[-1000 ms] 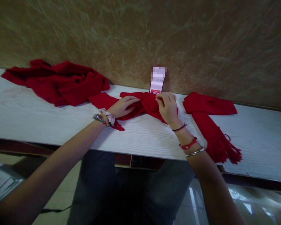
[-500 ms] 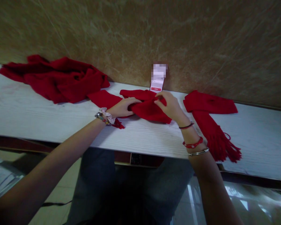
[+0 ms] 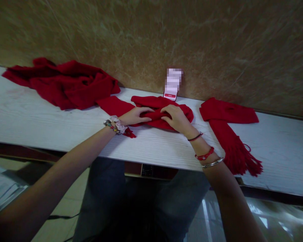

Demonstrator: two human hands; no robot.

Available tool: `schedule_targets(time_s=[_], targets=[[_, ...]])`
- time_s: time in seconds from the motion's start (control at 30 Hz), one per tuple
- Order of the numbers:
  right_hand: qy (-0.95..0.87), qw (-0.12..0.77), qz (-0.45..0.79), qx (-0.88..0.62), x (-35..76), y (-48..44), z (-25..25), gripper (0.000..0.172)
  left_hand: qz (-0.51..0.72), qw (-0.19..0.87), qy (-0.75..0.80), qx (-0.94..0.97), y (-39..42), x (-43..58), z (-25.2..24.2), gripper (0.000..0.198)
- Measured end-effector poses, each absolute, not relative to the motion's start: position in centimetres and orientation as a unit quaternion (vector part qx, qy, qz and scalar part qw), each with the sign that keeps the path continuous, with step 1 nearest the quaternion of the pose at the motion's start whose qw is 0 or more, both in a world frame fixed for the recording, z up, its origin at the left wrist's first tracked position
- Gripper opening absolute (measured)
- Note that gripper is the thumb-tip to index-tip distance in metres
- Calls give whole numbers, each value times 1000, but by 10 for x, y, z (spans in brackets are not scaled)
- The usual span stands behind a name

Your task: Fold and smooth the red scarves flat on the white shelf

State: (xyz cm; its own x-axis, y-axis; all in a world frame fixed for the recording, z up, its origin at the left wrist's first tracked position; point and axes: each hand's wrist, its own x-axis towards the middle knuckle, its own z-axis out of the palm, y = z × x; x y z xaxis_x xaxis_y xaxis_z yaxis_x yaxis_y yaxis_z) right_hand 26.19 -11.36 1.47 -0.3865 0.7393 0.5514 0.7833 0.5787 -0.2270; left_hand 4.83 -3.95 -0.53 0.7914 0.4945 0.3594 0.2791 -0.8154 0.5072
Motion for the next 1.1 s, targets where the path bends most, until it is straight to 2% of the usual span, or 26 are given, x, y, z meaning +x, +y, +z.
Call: schedule_targets(time_s=[0.1,0.17,0.33,0.43,0.6,0.73,0.87,0.97,1.1], targets=[[-801,330,-55,-497,267,-109,10,19,318,136,221,912,-37,47,-4,26],[-792,320,-61,-517,270,-106,7,16,346,76,240,904,-37,46,-4,25],[-787,328,-72,-517,264,-106,5,6,358,12,278,891,-39,45,-3,46],[-789,333,-78,-511,256,-111,6,8,337,11,221,915,-44,48,-2,47],[-793,334,-78,-504,252,-113,8,11,291,51,191,936,-48,57,-2,18],[-808,312,-69,-495,258,-110,6,9,308,71,190,930,-49,57,-2,6],[-825,278,-68,-487,263,-106,4,8,345,49,212,913,-48,53,0,5],[-826,285,-64,-482,263,-107,5,9,344,63,231,908,-46,51,0,4],[-822,314,-72,-469,257,-113,10,11,283,96,184,936,-44,51,-1,23]])
